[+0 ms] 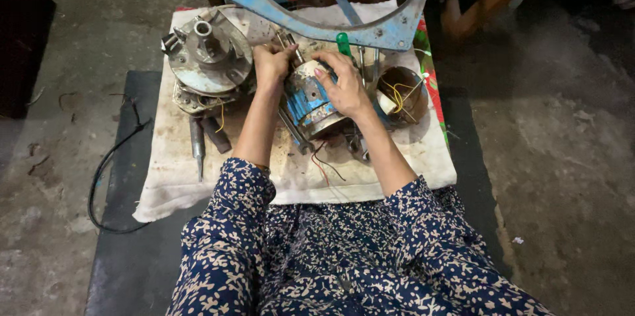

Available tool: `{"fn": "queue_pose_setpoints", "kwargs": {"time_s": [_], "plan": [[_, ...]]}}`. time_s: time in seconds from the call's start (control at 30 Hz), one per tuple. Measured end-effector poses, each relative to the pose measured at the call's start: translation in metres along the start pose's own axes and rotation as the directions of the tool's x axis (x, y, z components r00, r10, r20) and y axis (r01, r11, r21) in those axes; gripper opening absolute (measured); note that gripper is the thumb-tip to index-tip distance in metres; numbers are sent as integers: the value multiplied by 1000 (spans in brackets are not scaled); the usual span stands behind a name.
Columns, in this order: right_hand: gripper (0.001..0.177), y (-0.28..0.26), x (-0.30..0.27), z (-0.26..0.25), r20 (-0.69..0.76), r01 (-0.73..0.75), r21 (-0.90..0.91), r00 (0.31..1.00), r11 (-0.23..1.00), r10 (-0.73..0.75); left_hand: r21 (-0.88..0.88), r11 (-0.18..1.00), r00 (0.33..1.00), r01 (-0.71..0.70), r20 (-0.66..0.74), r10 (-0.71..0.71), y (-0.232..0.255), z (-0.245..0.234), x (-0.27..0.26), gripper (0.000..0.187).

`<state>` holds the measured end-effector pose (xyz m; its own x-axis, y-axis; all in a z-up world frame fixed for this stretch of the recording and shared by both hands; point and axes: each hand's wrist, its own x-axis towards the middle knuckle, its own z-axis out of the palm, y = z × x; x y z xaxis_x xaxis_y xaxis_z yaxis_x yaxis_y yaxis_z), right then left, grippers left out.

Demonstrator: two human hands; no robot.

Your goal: The person uses a screwdriver to pry and adjust components on a blue electric motor placed on a cloth. They rotate the motor, manipulate wires, and use a metal rod to test the shaft while seated on the floor.

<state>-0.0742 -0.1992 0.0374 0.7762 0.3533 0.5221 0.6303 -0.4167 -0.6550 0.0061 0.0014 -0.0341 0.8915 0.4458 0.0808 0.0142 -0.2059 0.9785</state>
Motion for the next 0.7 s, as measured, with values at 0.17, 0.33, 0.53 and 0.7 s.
{"fn": "queue_pose_setpoints", "kwargs": {"time_s": [0.17, 0.33, 0.53, 0.7], "plan": [[32, 1, 1, 2, -1, 2, 16, 1000, 1000, -2, -60, 998, 1000, -24, 10, 25, -2, 1, 2, 53], [32, 4, 2, 3, 7, 7, 28, 1000, 1000, -7, -129, 991, 991, -48, 121, 63, -2, -6, -1, 41], [32, 7, 7, 6, 9, 1, 24, 1000, 1000, -1, -445, 861, 899, 245, 437, -30, -18, -13, 10, 19], [32, 6, 8, 7, 7, -19, 25, 1000, 1000, 19, -258, 958, 953, 127, 300, -45, -32, -1, 20, 20]]}}
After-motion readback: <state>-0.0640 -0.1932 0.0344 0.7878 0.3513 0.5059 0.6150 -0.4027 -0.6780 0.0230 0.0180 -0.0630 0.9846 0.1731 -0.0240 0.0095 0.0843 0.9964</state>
